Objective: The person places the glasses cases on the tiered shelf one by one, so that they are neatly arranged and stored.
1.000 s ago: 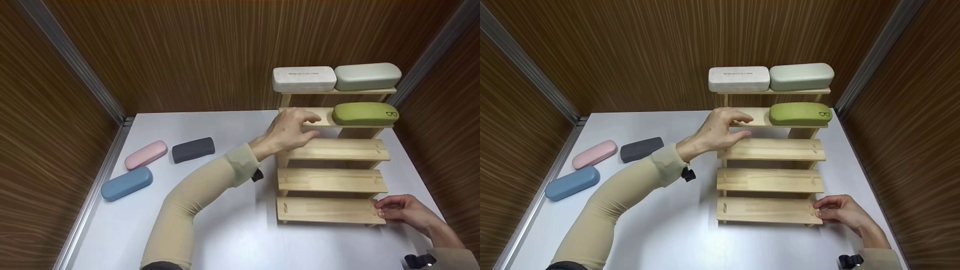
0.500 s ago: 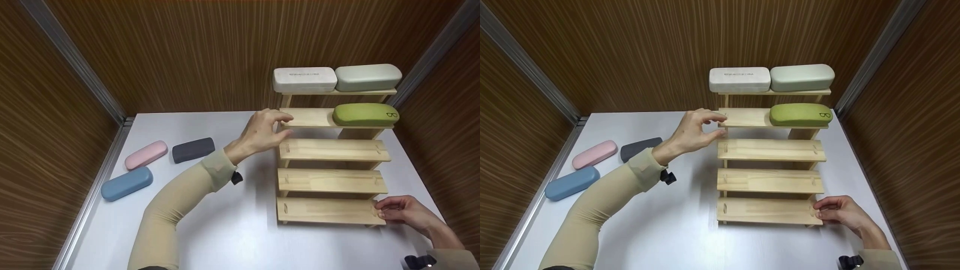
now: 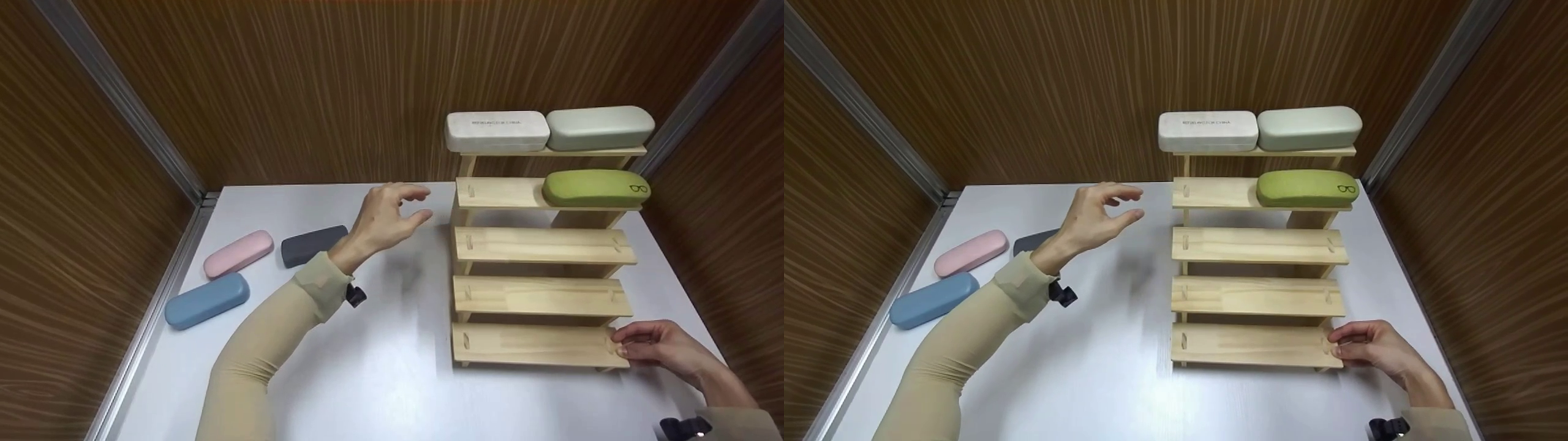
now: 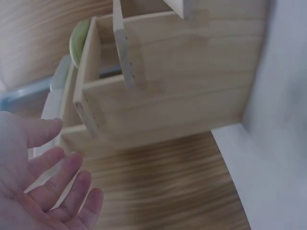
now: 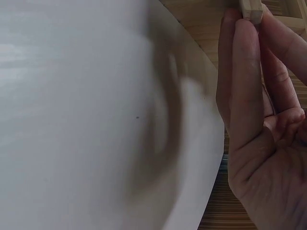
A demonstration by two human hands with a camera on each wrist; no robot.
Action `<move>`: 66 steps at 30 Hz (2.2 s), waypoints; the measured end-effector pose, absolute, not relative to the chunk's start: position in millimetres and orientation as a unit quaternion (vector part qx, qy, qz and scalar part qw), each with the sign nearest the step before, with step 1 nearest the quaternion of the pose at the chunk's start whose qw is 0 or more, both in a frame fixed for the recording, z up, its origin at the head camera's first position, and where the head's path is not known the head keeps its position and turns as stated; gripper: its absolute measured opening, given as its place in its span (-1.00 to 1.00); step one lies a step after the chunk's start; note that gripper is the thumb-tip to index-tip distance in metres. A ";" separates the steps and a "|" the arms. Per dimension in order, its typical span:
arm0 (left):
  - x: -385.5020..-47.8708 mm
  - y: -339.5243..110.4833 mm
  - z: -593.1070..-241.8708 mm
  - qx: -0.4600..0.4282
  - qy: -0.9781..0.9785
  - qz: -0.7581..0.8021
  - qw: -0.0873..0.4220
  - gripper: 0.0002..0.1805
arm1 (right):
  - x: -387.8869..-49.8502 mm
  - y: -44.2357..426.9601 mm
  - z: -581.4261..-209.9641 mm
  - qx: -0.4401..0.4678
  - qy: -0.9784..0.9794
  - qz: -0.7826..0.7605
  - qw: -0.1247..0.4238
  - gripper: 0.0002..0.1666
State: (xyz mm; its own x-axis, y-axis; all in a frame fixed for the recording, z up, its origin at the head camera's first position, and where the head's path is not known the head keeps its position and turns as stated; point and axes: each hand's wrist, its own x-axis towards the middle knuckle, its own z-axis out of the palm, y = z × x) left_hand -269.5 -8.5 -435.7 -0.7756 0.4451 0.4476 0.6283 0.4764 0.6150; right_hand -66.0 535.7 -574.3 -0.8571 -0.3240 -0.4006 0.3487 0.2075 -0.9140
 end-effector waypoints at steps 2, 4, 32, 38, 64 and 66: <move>-270.5 -17.2 -438.8 -0.307 -0.852 -0.408 0.117 -0.64 | -66.0 535.4 -574.2 0.007 0.727 -0.632 0.268 -0.52; -271.7 -26.0 -440.8 -0.298 -0.852 -0.413 0.122 -0.63 | -65.9 535.6 -574.2 0.005 0.723 -0.636 0.269 -0.52; -279.5 -112.5 -488.8 -0.163 -0.886 -0.428 0.075 -0.53 | -64.0 537.5 -574.5 0.002 0.718 -0.642 0.269 -0.49; -282.9 -130.0 -503.0 -0.131 -0.901 -0.409 0.055 -0.48 | -64.7 536.9 -574.6 0.013 0.725 -0.633 0.272 -0.52; -292.6 -186.0 -564.0 -0.034 -0.932 -0.360 0.008 -0.28 | -64.6 535.9 -573.1 0.011 0.733 -0.626 0.267 -0.51; -292.9 -187.1 -567.0 -0.024 -0.934 -0.357 -0.001 -0.26 | -64.8 535.8 -573.1 0.012 0.732 -0.626 0.269 -0.52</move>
State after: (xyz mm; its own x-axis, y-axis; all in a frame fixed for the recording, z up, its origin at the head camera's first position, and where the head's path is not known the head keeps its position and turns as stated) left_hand -292.9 -187.1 -567.0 -0.9989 0.0447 0.0148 0.0431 0.7439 0.6669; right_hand -64.8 535.8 -573.1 -0.8553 -0.3194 -0.4079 0.3538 0.2151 -0.9103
